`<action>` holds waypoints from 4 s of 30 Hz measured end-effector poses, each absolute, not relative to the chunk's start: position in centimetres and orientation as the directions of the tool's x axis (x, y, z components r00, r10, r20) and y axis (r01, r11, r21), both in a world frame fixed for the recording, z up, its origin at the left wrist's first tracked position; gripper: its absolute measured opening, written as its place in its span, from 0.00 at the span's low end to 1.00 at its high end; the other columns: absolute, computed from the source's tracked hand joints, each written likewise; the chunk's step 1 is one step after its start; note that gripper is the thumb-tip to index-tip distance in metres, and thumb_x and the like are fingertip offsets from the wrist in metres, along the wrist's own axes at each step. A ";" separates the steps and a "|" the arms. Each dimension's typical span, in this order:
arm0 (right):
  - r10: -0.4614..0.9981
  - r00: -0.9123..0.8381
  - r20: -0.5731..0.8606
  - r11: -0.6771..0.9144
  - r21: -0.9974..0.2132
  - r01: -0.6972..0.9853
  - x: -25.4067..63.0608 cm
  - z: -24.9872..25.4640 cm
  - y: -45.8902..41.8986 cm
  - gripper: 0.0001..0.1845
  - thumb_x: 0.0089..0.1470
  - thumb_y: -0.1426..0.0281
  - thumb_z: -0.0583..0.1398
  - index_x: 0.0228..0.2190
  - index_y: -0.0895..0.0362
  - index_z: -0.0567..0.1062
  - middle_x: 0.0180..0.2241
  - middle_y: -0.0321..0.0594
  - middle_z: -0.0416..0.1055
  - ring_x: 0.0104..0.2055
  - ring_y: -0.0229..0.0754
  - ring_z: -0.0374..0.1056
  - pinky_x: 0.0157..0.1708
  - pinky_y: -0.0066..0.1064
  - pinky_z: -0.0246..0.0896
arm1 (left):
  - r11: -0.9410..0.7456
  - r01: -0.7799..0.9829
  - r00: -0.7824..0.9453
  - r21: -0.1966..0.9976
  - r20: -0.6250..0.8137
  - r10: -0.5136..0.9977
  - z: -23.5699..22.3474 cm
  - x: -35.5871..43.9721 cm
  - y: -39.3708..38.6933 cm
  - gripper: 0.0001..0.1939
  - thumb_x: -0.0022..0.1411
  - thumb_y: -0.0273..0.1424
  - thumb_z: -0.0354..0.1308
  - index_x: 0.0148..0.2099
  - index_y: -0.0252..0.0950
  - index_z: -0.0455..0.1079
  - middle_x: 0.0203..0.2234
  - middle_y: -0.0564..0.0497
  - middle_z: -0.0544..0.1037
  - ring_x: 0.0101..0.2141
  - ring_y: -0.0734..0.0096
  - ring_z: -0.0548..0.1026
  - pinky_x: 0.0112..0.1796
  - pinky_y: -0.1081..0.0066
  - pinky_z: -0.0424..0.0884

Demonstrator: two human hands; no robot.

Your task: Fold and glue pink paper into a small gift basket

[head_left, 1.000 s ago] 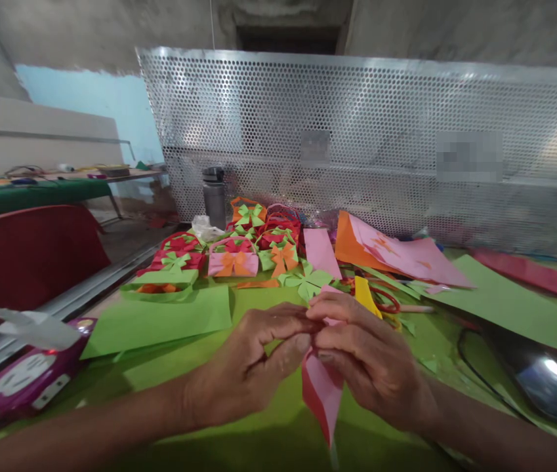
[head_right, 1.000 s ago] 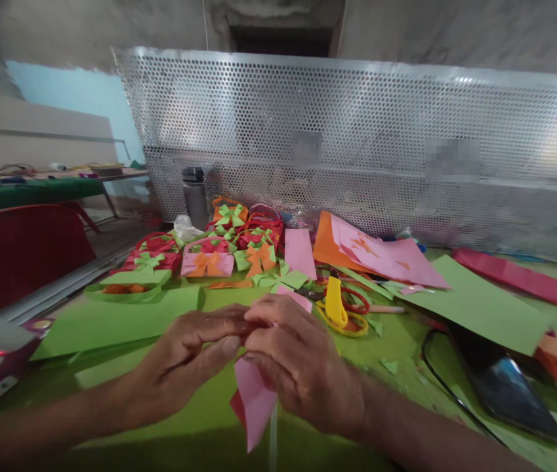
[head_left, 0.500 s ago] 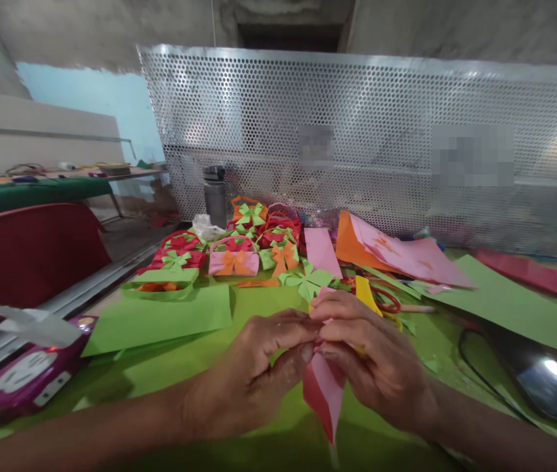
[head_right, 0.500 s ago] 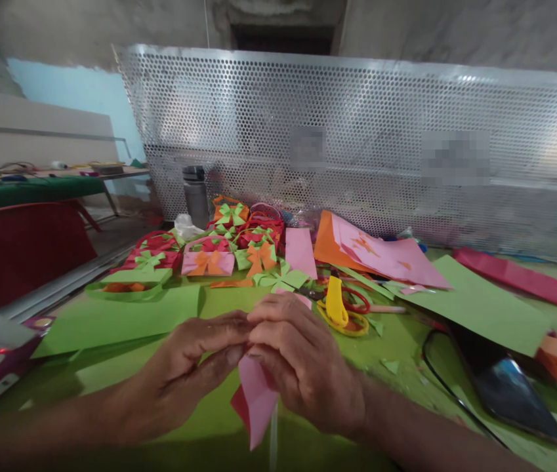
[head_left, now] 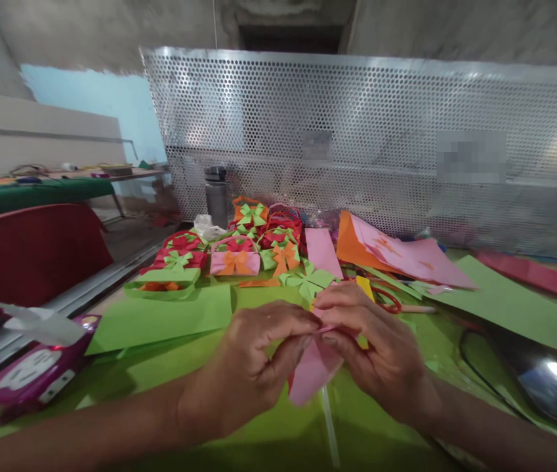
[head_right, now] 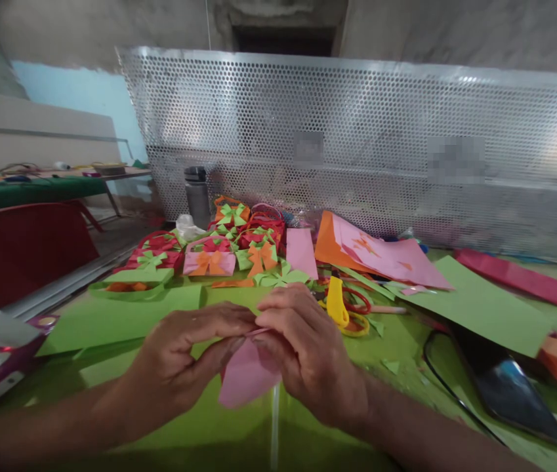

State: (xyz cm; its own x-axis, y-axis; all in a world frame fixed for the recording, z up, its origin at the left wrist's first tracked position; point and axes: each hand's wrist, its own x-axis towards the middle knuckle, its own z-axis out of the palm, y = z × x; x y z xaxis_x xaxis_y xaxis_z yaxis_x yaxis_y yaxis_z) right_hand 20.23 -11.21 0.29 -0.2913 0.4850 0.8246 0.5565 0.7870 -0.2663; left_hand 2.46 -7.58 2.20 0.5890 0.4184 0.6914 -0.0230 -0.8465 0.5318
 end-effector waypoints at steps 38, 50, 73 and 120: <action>0.452 -0.412 0.791 0.639 0.035 0.769 20.0 1.4 -12.1 0.06 0.54 0.78 0.55 0.34 0.58 0.70 0.35 0.40 0.72 0.40 0.40 0.67 0.51 0.43 0.50 | -0.991 0.080 0.525 0.110 0.840 0.136 2.5 3.1 -5.7 0.05 0.57 0.21 0.55 0.30 0.33 0.69 0.34 0.45 0.78 0.37 0.68 0.74 0.42 0.64 0.69; 0.515 -0.427 0.743 0.607 0.036 0.794 19.7 1.6 -12.1 0.09 0.56 0.78 0.51 0.33 0.57 0.69 0.34 0.41 0.73 0.38 0.41 0.67 0.50 0.45 0.49 | -0.991 0.096 0.606 0.091 0.785 0.131 2.6 2.6 -5.5 0.07 0.58 0.20 0.51 0.33 0.33 0.69 0.38 0.45 0.78 0.41 0.66 0.73 0.47 0.60 0.67; 0.582 -0.423 0.694 0.621 -0.043 0.783 19.4 1.5 -12.6 0.07 0.56 0.77 0.51 0.32 0.57 0.68 0.32 0.38 0.72 0.35 0.39 0.67 0.51 0.45 0.46 | -0.990 0.042 0.668 0.135 0.733 0.128 2.3 2.6 -5.8 0.08 0.56 0.18 0.50 0.30 0.33 0.67 0.32 0.45 0.77 0.36 0.69 0.74 0.45 0.62 0.67; 0.601 -0.355 0.716 0.580 -0.086 0.810 19.3 0.9 -12.1 0.07 0.56 0.79 0.51 0.32 0.57 0.66 0.29 0.34 0.71 0.33 0.35 0.66 0.53 0.41 0.41 | -0.585 0.172 0.664 0.793 0.345 0.663 2.5 2.4 -6.1 0.16 0.57 0.23 0.52 0.49 0.33 0.68 0.37 0.50 0.79 0.36 0.72 0.76 0.36 0.75 0.72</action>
